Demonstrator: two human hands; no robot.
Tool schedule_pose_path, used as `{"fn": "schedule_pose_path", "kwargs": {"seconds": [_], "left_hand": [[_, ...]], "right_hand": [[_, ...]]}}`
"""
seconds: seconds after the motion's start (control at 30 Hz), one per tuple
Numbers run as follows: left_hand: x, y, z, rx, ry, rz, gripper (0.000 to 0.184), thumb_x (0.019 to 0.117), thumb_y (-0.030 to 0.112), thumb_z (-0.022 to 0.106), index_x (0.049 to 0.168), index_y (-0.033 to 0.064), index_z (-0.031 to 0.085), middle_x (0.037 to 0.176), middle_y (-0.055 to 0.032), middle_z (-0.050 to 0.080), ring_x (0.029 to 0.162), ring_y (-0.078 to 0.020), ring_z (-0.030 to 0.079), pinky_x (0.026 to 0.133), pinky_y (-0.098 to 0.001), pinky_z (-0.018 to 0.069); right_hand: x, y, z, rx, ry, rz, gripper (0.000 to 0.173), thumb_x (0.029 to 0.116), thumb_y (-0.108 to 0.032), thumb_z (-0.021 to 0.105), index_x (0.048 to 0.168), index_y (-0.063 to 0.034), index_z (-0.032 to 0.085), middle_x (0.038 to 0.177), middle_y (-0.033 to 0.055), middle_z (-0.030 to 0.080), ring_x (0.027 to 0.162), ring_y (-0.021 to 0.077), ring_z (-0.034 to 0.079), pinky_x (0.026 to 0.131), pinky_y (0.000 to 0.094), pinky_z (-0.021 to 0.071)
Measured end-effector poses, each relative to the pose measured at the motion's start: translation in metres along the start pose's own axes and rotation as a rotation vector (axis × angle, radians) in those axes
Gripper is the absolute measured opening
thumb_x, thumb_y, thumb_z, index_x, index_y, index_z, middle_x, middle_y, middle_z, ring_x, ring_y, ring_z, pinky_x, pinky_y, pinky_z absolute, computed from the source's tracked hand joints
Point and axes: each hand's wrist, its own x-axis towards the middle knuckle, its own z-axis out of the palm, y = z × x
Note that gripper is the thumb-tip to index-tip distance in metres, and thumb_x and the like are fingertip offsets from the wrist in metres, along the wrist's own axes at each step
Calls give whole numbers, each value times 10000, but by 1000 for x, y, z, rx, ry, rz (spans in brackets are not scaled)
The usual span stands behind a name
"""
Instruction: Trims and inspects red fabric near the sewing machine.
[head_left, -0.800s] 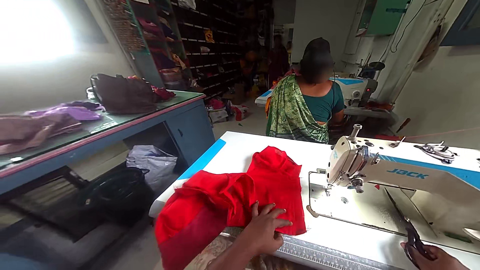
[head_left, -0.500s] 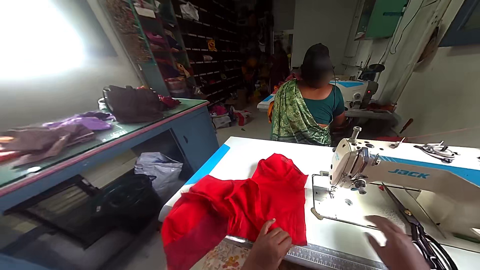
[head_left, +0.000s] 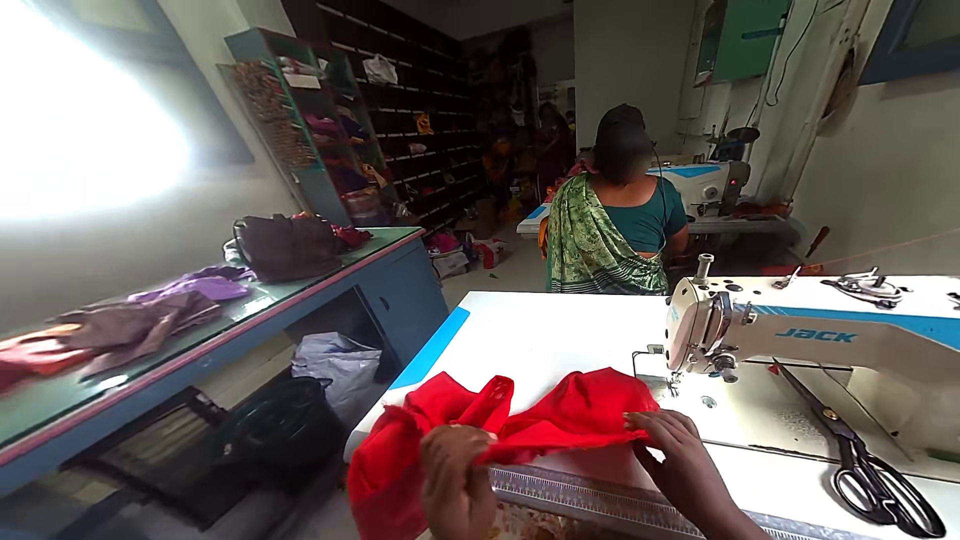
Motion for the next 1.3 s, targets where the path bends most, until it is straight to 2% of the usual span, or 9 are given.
{"fn": "schedule_pose_path", "kwargs": {"seconds": [0.17,0.3,0.43,0.6,0.8,0.93,1.13,1.23,1.3], "left_hand": [[55,-9,-8,189,100,-41,334,1087,198,465,946,-67,610,927,-138,638,973,-84,620,917,-195,489],[118,-18,-11,383,42,23,343,1077,134,464,960,-144,629,943,-290,662,912,-379,652,865,-476,505],[167,-22,18,357,-142,65,313,1086,143,470,1093,-100,669,1043,-282,686,992,-440,669,903,-581,493],[146,-51,125,197,-648,15,293,1073,169,499,1137,-8,724,1118,-207,718,1041,-399,688,914,-623,477],[56,-51,217,260,-1161,-210,353,1108,268,440,1174,41,702,1175,-147,711,1141,-324,656,1022,-576,413],[12,-42,238,254,-1203,-345,288,1044,290,601,1151,47,713,1187,-167,681,1173,-367,605,1019,-601,401],[21,-13,241,212,-1394,-462,301,1005,9,527,1277,-3,656,1320,-227,594,1269,-387,571,1081,-516,468],[28,3,223,193,-1457,-562,397,987,178,628,1324,-31,615,1347,-242,598,1299,-387,557,1090,-537,454],[24,4,212,157,-1515,-584,661,971,430,677,1424,-30,531,1458,-231,537,1387,-368,496,1148,-542,398]], "right_hand": [[8,-34,-10,276,-27,151,287,904,-150,709,1176,-60,712,959,13,770,880,120,738,828,321,608],[22,-89,-52,805,-145,443,512,871,-73,768,1332,1,558,1053,44,762,864,79,749,766,252,634],[33,-116,-91,1445,-238,814,635,873,50,714,1412,-92,411,1133,51,737,941,178,754,835,364,641],[14,-76,-61,940,-97,1030,708,839,1,784,1446,-53,424,1193,155,695,889,216,754,754,363,653],[-22,-45,-52,552,-225,1135,761,820,-61,823,1467,-50,421,1293,225,634,1049,302,708,883,475,591],[-39,-40,-61,539,-246,1174,788,829,-63,813,1492,-48,387,1356,238,587,1100,312,681,915,478,571],[-47,-24,-92,483,-383,1233,776,962,-264,720,1562,-67,269,880,153,729,728,249,728,716,452,607],[-56,3,-121,-7,-221,992,536,1009,-274,635,1419,40,491,897,198,714,791,345,714,742,552,580],[-64,28,-141,-298,-112,882,377,994,-138,620,1280,106,596,1107,347,648,1041,529,636,924,671,486]]}}
